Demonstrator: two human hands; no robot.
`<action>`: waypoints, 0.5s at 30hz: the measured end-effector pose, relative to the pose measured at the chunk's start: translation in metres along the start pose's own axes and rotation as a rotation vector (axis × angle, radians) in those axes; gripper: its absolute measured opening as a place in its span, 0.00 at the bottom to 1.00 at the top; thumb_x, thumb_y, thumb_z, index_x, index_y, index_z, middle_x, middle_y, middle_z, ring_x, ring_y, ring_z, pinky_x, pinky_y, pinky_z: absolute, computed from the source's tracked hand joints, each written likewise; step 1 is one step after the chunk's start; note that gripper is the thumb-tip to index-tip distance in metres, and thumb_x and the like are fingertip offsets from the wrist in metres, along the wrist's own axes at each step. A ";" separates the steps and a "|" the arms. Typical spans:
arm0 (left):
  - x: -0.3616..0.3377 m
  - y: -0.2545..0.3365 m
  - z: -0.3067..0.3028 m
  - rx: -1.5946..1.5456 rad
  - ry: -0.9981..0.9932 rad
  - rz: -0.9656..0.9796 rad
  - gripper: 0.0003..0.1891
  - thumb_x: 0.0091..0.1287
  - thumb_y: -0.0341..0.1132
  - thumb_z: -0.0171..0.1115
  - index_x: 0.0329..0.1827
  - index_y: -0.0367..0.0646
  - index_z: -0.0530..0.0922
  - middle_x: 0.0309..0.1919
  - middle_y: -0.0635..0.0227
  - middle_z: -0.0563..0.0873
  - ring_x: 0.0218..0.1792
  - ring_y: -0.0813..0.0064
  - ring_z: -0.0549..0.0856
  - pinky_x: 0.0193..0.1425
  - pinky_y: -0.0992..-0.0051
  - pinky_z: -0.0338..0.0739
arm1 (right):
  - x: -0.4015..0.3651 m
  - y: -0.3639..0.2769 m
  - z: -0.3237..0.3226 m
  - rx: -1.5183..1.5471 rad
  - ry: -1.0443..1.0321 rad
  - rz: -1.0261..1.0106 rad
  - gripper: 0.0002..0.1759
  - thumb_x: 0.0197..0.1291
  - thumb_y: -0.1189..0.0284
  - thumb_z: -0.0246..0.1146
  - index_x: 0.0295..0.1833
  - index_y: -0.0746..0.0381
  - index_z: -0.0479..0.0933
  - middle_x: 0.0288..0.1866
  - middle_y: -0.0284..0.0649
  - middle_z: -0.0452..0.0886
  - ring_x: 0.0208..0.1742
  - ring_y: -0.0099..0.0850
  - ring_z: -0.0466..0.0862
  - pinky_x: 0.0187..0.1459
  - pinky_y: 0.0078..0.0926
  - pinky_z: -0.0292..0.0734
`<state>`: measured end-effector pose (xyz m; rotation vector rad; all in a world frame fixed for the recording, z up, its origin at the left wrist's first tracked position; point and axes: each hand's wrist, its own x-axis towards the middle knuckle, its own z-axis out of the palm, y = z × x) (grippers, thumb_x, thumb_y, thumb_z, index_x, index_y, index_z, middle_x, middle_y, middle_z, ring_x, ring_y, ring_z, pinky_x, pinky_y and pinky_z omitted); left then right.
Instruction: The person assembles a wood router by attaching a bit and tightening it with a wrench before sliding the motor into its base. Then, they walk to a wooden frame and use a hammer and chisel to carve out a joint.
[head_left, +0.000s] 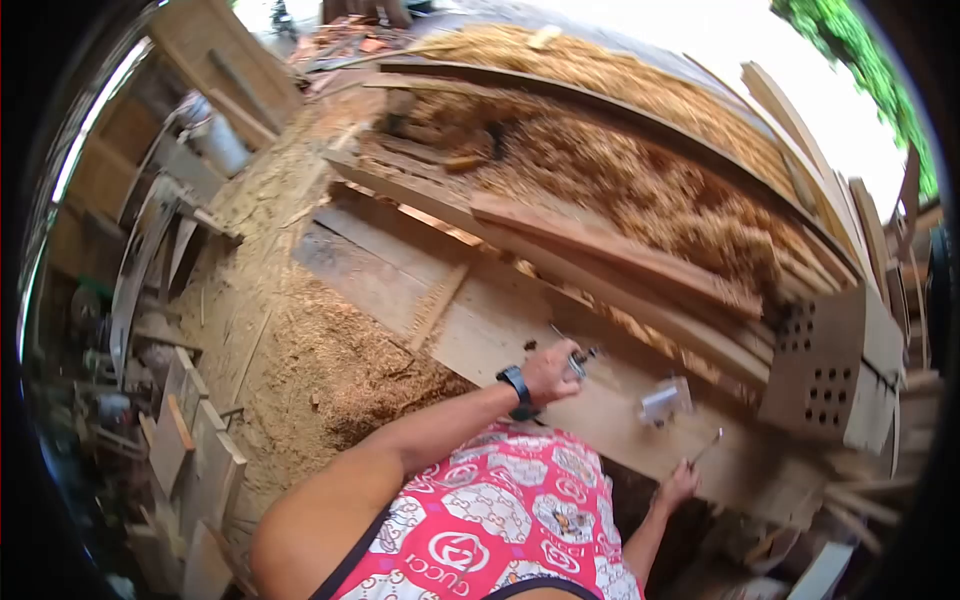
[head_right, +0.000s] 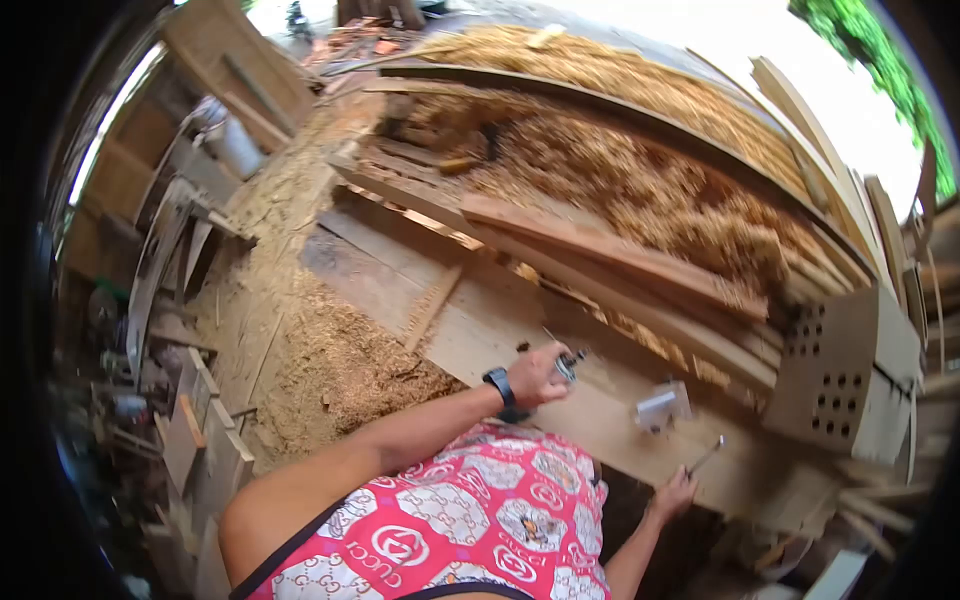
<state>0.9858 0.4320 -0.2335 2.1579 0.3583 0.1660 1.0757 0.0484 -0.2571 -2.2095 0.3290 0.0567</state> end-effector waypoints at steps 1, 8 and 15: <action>0.000 -0.004 0.009 0.039 0.000 -0.071 0.31 0.55 0.47 0.71 0.59 0.40 0.73 0.47 0.45 0.84 0.48 0.43 0.84 0.54 0.54 0.79 | 0.016 0.039 0.012 0.283 0.024 -0.062 0.14 0.76 0.68 0.58 0.52 0.70 0.74 0.35 0.43 0.82 0.31 0.30 0.81 0.34 0.30 0.79; 0.017 0.012 0.050 0.244 -0.130 -0.209 0.28 0.55 0.43 0.67 0.55 0.38 0.68 0.50 0.44 0.80 0.50 0.41 0.83 0.53 0.48 0.79 | -0.007 -0.025 0.023 0.422 -0.408 -0.073 0.08 0.75 0.70 0.57 0.49 0.64 0.74 0.26 0.29 0.71 0.19 0.18 0.68 0.18 0.18 0.65; 0.014 0.014 0.067 0.307 -0.215 -0.205 0.31 0.54 0.39 0.71 0.59 0.36 0.70 0.54 0.39 0.79 0.54 0.40 0.82 0.58 0.47 0.78 | -0.045 -0.089 0.049 -0.108 -0.710 -0.456 0.17 0.65 0.76 0.59 0.58 0.66 0.82 0.29 0.48 0.83 0.30 0.37 0.85 0.36 0.36 0.78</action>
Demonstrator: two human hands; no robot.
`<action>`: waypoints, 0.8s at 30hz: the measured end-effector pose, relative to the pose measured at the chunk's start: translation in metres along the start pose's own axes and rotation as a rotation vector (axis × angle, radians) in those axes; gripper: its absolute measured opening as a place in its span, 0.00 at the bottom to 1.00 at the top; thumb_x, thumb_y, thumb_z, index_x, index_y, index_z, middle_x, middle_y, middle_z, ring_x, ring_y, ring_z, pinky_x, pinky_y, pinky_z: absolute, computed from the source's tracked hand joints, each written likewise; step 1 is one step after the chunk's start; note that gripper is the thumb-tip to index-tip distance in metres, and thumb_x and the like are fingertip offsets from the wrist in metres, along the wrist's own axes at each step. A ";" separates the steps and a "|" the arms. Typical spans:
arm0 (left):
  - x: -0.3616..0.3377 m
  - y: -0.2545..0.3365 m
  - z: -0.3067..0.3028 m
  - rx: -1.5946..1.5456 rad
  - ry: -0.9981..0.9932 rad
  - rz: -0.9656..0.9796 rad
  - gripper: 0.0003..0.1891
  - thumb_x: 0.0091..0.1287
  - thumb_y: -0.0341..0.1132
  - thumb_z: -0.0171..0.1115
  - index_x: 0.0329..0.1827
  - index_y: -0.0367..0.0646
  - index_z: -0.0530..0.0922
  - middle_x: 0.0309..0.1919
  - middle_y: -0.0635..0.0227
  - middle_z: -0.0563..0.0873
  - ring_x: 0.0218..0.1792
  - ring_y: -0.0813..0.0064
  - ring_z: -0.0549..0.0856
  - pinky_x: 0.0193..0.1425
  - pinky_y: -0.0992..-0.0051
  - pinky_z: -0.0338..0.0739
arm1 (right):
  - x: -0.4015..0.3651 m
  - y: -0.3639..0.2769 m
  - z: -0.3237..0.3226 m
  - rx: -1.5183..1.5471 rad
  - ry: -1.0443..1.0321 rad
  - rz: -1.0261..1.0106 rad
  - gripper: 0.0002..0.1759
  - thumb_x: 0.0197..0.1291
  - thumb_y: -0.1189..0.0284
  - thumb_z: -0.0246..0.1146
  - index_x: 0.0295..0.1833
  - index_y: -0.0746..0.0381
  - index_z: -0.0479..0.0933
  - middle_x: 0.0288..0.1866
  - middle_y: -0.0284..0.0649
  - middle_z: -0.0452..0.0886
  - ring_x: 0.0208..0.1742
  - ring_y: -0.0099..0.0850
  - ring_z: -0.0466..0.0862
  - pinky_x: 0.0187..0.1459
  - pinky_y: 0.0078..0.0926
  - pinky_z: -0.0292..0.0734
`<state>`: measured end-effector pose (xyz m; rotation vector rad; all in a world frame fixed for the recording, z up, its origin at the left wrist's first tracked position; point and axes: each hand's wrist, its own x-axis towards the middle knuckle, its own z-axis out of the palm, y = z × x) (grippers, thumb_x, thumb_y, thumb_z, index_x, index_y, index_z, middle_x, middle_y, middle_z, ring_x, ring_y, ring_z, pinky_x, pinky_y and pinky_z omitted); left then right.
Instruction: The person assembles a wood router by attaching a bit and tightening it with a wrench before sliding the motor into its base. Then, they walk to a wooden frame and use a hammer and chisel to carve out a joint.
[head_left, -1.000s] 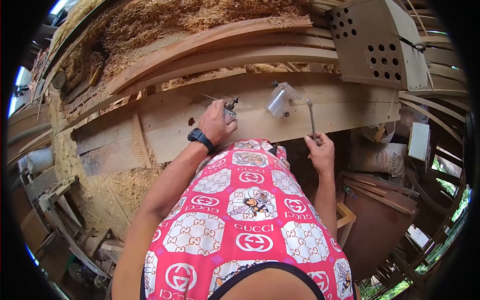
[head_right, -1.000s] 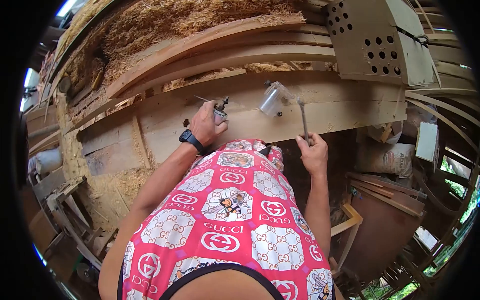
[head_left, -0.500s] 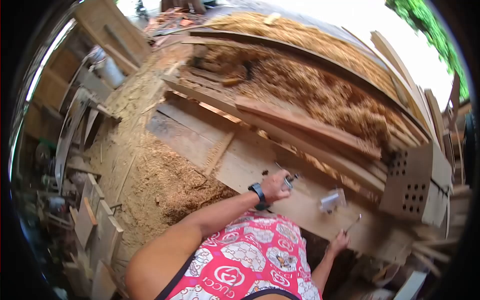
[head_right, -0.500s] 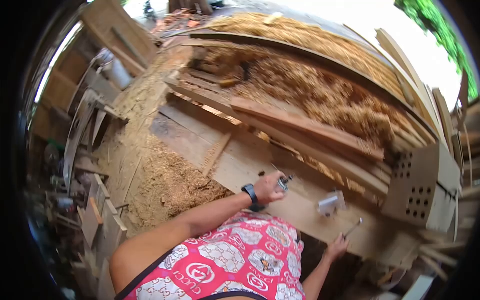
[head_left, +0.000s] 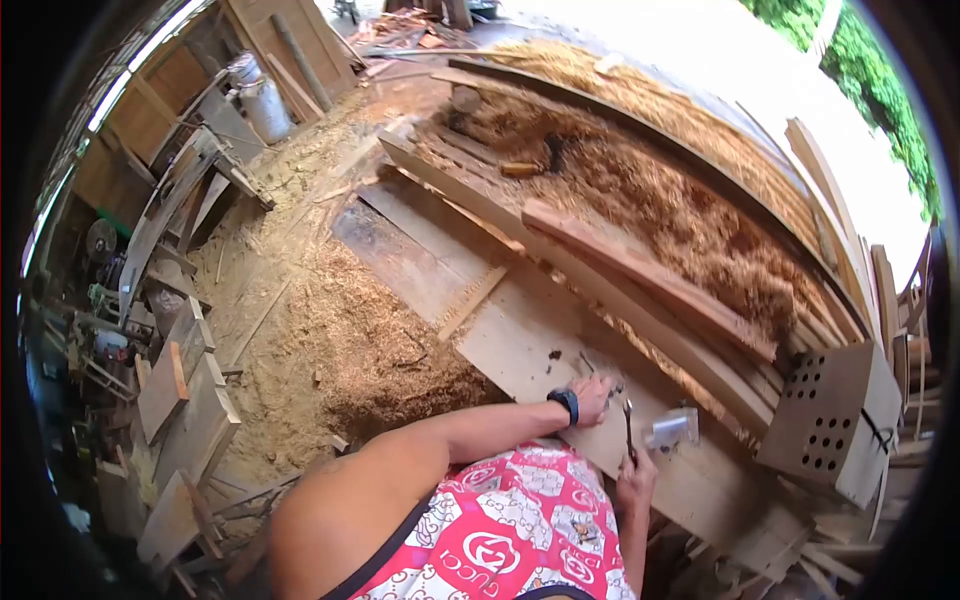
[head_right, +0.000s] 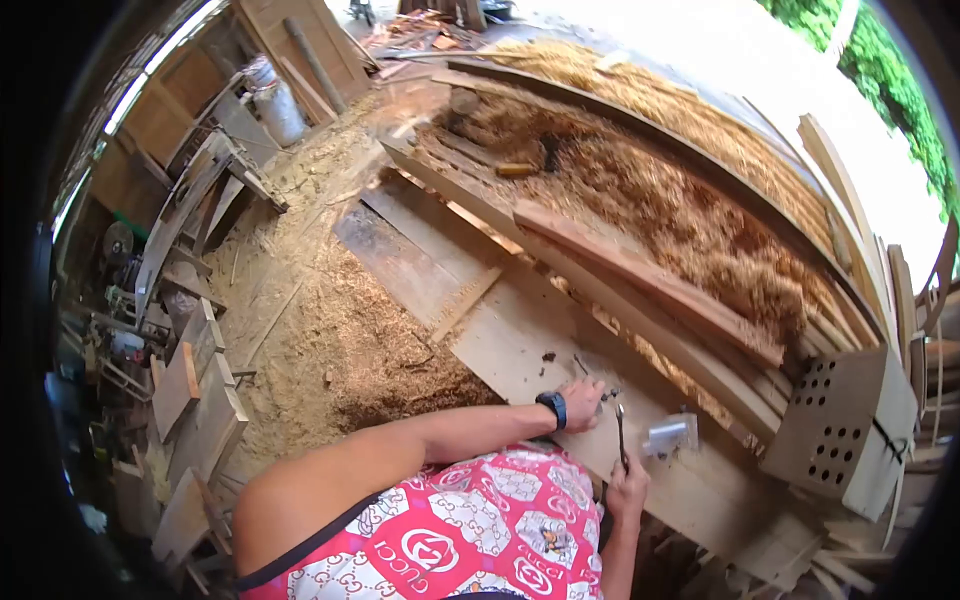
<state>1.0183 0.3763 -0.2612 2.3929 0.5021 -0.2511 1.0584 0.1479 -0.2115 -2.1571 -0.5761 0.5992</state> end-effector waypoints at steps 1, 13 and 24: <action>0.004 -0.005 0.003 0.024 -0.025 0.004 0.32 0.54 0.39 0.71 0.61 0.36 0.71 0.54 0.39 0.79 0.54 0.41 0.82 0.60 0.49 0.78 | 0.003 -0.001 0.004 -0.126 -0.022 -0.037 0.17 0.64 0.75 0.60 0.57 0.64 0.83 0.33 0.58 0.83 0.35 0.50 0.87 0.41 0.44 0.79; -0.017 0.009 -0.036 0.060 -0.044 -0.022 0.31 0.55 0.48 0.75 0.54 0.39 0.71 0.53 0.46 0.80 0.54 0.43 0.81 0.56 0.50 0.78 | 0.005 -0.025 0.010 -0.372 -0.098 0.017 0.27 0.67 0.74 0.55 0.70 0.44 0.76 0.35 0.58 0.84 0.38 0.57 0.84 0.41 0.56 0.78; -0.022 0.016 -0.046 0.051 -0.112 0.021 0.30 0.54 0.43 0.74 0.55 0.39 0.71 0.54 0.45 0.79 0.56 0.44 0.81 0.59 0.52 0.79 | 0.002 -0.014 0.012 -0.189 -0.026 -0.102 0.27 0.65 0.76 0.58 0.69 0.48 0.77 0.35 0.56 0.83 0.37 0.54 0.84 0.41 0.51 0.77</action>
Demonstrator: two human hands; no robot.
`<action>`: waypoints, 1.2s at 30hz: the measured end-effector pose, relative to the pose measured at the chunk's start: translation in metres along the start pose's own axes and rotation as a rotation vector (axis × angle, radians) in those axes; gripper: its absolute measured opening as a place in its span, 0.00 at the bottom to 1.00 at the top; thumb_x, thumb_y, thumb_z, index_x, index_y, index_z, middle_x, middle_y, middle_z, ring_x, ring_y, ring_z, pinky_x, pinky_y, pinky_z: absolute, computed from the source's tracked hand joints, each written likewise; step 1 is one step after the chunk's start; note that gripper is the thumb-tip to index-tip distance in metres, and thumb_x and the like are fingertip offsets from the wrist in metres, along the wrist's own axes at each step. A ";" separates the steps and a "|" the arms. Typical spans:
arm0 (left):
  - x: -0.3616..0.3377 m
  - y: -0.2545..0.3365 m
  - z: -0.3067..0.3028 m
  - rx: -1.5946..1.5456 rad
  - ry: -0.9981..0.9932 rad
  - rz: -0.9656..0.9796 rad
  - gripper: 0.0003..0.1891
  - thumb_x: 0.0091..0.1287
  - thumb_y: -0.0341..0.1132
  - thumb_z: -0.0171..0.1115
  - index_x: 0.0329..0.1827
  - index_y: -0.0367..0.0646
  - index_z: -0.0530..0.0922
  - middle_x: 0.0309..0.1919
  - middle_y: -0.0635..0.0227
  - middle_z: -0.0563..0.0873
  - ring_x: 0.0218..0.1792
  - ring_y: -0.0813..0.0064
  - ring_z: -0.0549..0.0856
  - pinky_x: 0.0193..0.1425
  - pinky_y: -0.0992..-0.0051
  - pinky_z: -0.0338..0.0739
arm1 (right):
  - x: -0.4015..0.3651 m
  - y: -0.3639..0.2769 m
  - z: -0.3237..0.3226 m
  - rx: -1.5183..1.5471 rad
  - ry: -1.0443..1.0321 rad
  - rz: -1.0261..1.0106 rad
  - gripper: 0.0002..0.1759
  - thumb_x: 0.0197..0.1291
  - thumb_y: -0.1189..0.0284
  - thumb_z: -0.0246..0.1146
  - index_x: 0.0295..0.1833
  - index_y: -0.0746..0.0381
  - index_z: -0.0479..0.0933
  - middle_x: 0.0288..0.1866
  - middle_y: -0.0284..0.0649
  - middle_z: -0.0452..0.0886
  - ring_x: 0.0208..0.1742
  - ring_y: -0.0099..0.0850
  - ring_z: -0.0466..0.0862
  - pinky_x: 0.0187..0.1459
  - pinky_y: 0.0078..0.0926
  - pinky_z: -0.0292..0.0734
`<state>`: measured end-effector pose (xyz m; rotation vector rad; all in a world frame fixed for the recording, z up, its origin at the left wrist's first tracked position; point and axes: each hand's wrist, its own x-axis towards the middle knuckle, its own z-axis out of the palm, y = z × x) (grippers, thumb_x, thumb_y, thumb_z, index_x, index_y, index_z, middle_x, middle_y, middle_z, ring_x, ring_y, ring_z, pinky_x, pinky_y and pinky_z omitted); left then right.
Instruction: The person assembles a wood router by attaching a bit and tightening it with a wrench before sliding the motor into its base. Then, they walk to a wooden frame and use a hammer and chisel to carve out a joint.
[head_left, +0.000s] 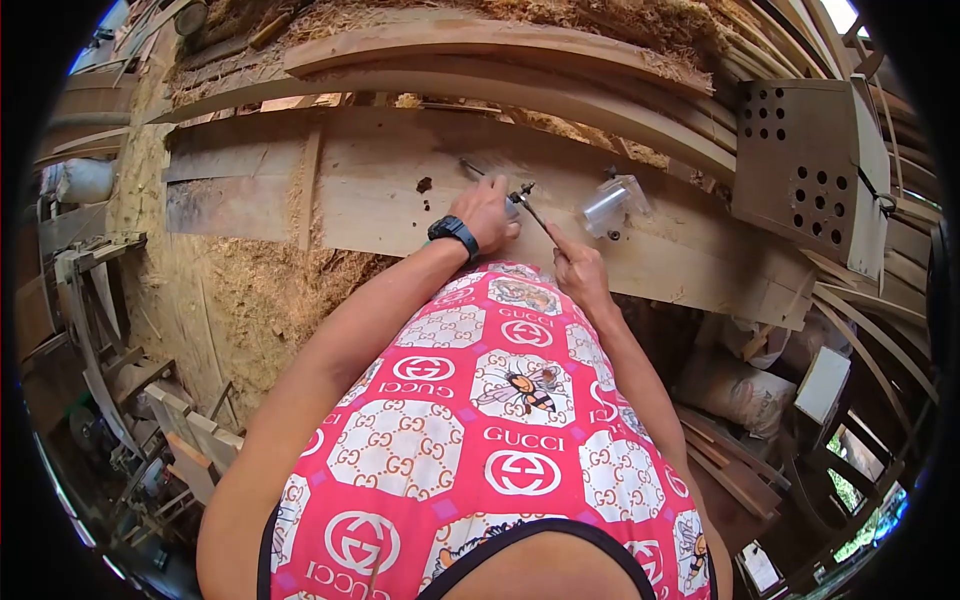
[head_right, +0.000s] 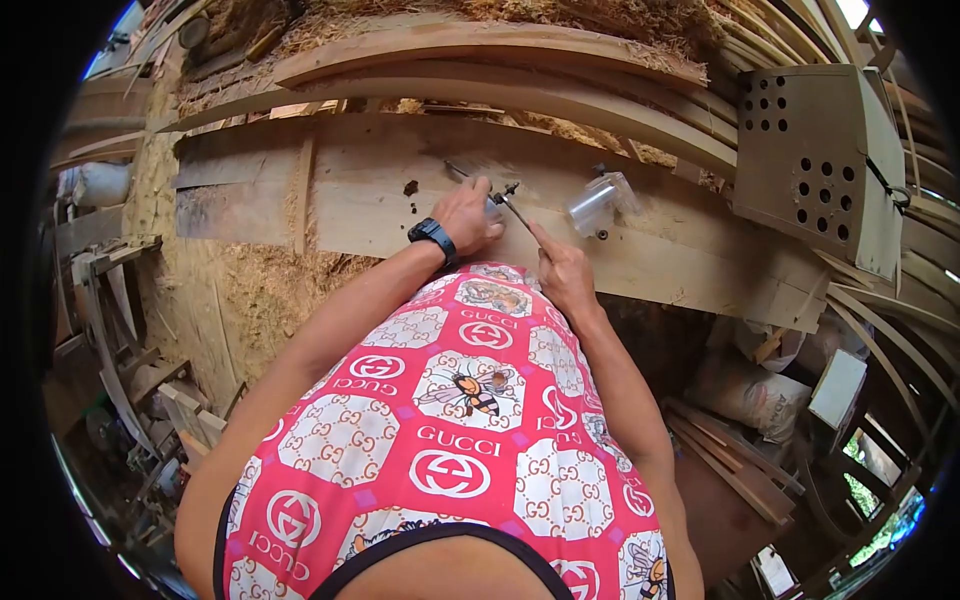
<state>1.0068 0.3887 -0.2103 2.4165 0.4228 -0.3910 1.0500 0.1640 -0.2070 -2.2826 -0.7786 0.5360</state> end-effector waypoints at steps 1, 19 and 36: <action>0.001 -0.001 0.002 0.006 -0.001 0.013 0.29 0.55 0.44 0.74 0.54 0.39 0.71 0.53 0.45 0.79 0.55 0.43 0.81 0.58 0.52 0.79 | -0.002 0.001 -0.001 0.014 -0.017 0.019 0.27 0.65 0.77 0.58 0.69 0.49 0.78 0.35 0.56 0.83 0.36 0.52 0.85 0.41 0.47 0.78; 0.000 0.013 0.005 0.040 0.032 0.010 0.27 0.53 0.41 0.74 0.53 0.41 0.73 0.49 0.48 0.82 0.52 0.47 0.84 0.56 0.54 0.80 | -0.005 0.010 0.009 0.078 -0.072 -0.007 0.33 0.64 0.80 0.59 0.75 0.52 0.71 0.42 0.56 0.83 0.42 0.52 0.84 0.47 0.44 0.79; -0.016 0.026 0.009 0.069 0.130 -0.027 0.22 0.52 0.38 0.73 0.48 0.41 0.76 0.45 0.49 0.82 0.45 0.47 0.85 0.48 0.53 0.83 | -0.025 0.003 -0.001 -0.003 -0.228 -0.074 0.37 0.68 0.78 0.59 0.81 0.43 0.63 0.31 0.49 0.77 0.34 0.47 0.82 0.40 0.45 0.79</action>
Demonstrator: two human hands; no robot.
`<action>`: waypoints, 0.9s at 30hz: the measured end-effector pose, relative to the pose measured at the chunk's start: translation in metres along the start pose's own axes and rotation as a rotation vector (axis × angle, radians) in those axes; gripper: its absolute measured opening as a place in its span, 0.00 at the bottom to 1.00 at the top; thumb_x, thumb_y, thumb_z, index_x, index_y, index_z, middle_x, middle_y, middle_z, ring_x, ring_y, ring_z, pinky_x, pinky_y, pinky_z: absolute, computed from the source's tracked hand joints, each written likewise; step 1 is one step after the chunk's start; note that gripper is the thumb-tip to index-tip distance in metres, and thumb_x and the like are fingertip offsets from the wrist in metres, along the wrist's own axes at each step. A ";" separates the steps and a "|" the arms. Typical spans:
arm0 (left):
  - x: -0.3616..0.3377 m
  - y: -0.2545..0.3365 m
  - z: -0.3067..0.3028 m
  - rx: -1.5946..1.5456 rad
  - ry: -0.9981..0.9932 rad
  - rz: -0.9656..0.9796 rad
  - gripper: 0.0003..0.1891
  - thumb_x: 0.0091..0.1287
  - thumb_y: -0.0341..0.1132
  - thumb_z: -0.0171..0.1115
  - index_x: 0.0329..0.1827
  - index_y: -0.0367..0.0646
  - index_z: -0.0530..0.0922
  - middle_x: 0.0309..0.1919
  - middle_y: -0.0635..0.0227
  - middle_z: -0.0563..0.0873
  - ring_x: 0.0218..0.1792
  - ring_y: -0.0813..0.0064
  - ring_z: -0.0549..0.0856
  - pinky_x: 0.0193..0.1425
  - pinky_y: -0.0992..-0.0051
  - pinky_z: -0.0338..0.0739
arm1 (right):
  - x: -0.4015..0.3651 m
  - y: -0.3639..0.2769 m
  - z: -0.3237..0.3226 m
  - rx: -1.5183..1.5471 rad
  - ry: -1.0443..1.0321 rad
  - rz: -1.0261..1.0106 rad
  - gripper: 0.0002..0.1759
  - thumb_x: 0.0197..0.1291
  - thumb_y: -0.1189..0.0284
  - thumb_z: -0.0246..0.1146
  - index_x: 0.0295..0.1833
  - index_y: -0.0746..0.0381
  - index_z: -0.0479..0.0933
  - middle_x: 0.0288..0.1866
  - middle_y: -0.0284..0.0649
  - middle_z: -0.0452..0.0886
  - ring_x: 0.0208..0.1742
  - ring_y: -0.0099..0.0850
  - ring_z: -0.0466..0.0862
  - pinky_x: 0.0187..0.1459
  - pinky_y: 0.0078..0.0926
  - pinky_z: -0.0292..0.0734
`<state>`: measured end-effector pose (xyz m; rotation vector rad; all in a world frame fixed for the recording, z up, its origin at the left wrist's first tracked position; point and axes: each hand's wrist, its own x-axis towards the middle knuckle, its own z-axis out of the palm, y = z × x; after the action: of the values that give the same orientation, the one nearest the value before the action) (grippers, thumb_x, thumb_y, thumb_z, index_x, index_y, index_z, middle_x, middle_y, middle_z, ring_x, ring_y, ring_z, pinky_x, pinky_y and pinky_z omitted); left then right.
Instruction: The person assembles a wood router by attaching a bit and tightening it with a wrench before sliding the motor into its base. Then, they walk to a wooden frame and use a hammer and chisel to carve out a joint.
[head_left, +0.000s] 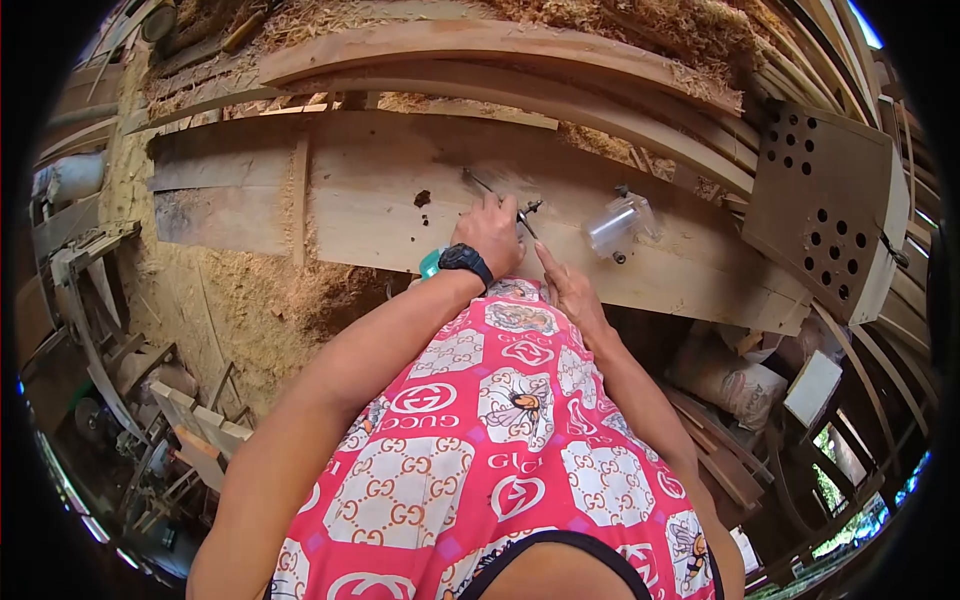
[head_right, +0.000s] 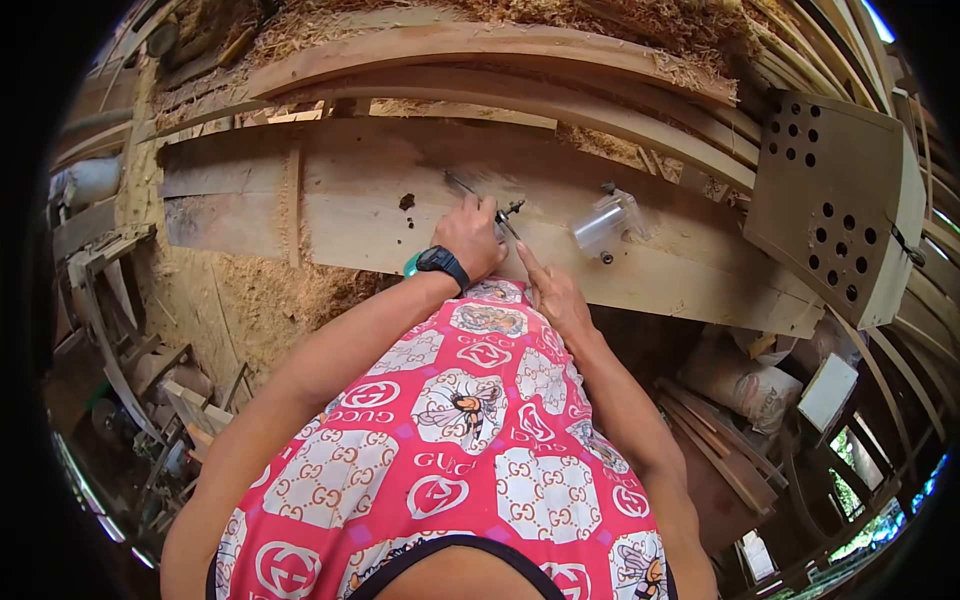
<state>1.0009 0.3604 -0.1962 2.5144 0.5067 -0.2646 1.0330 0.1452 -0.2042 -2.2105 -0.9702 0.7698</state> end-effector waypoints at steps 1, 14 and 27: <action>-0.006 0.002 -0.003 -0.007 -0.004 -0.001 0.21 0.52 0.38 0.73 0.47 0.41 0.76 0.45 0.49 0.81 0.45 0.47 0.85 0.48 0.54 0.83 | -0.006 -0.008 -0.002 0.007 -0.022 0.033 0.38 0.68 0.77 0.60 0.81 0.41 0.62 0.31 0.50 0.77 0.33 0.48 0.82 0.39 0.46 0.79; -0.006 0.006 -0.011 -0.021 -0.026 0.007 0.19 0.52 0.35 0.70 0.45 0.39 0.77 0.42 0.50 0.80 0.47 0.48 0.83 0.48 0.54 0.83 | -0.003 -0.023 -0.011 -0.051 -0.105 0.154 0.40 0.69 0.72 0.60 0.82 0.34 0.57 0.30 0.55 0.77 0.30 0.53 0.82 0.36 0.51 0.80; -0.009 -0.001 -0.013 0.018 -0.057 -0.007 0.19 0.51 0.35 0.71 0.45 0.39 0.76 0.42 0.50 0.80 0.47 0.48 0.83 0.48 0.55 0.82 | 0.000 -0.020 -0.005 0.044 -0.119 0.144 0.45 0.64 0.79 0.58 0.82 0.32 0.57 0.29 0.53 0.76 0.30 0.55 0.81 0.37 0.53 0.80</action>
<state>0.9936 0.3655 -0.1835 2.5150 0.4932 -0.3436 1.0279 0.1549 -0.1874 -2.2357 -0.8474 0.9889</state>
